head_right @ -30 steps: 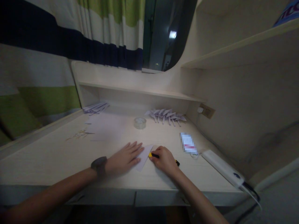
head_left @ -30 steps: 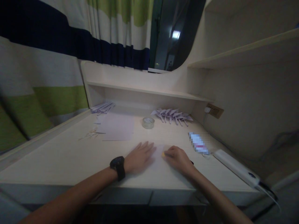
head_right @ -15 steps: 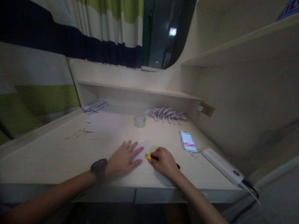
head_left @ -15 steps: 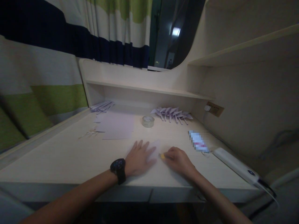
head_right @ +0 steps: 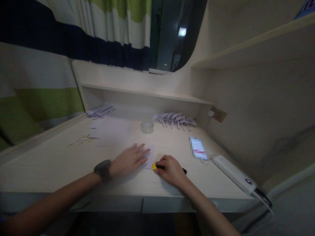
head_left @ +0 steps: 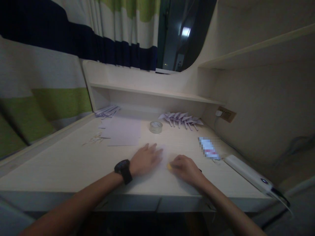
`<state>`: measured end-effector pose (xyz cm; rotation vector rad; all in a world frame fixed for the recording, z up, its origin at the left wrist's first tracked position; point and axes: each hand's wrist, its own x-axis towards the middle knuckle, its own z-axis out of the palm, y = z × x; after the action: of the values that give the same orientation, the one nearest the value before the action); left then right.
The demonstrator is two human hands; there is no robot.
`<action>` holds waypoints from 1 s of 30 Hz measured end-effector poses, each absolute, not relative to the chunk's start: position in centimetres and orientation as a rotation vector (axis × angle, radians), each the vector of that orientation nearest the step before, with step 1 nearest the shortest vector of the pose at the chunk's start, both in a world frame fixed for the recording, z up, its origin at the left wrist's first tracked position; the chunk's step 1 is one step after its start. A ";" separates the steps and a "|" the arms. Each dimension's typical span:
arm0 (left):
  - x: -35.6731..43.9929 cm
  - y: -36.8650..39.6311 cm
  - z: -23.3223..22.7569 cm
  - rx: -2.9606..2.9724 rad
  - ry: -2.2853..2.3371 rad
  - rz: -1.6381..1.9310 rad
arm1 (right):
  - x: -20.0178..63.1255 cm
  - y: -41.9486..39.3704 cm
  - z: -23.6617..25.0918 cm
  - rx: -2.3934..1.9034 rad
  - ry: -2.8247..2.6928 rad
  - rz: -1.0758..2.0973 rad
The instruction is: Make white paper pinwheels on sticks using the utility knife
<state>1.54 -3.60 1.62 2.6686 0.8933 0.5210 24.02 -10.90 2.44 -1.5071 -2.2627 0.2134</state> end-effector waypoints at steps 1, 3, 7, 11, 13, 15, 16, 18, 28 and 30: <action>1.2 -3.0 2.0 2.722 0.801 0.482 | 24.1 -10.9 2.4 -1.511 -2.262 0.219; 0.7 -2.1 2.2 2.777 0.731 0.423 | 24.0 -10.9 2.4 -1.524 -2.256 0.224; 0.3 -1.4 1.2 2.801 0.814 0.360 | 23.6 -11.0 2.1 -1.530 -2.213 0.212; 0.5 -1.6 0.2 2.835 0.867 0.373 | 23.2 -11.4 1.4 -1.523 -2.153 0.176; 0.5 -1.7 0.1 2.846 0.869 0.371 | 23.2 -11.4 1.1 -1.504 -2.139 0.152; 0.5 -1.7 0.3 2.855 0.865 0.361 | 23.3 -11.3 0.8 -1.471 -2.152 0.143; 0.5 -1.7 0.4 2.860 0.859 0.357 | 23.4 -11.2 0.7 -1.456 -2.163 0.142; 0.5 -1.7 0.5 2.868 0.846 0.353 | 23.6 -11.0 0.6 -1.435 -2.182 0.144; 0.5 -1.6 0.4 2.834 0.848 0.342 | 24.0 -10.5 1.1 -1.300 -2.274 0.126; 0.4 -1.6 0.4 2.829 0.847 0.342 | 24.0 -10.3 1.2 -1.284 -2.285 0.134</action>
<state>0.44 -1.62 0.40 2.8289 0.8470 0.3418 24.03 -10.34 1.16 -1.2843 -2.2849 0.1336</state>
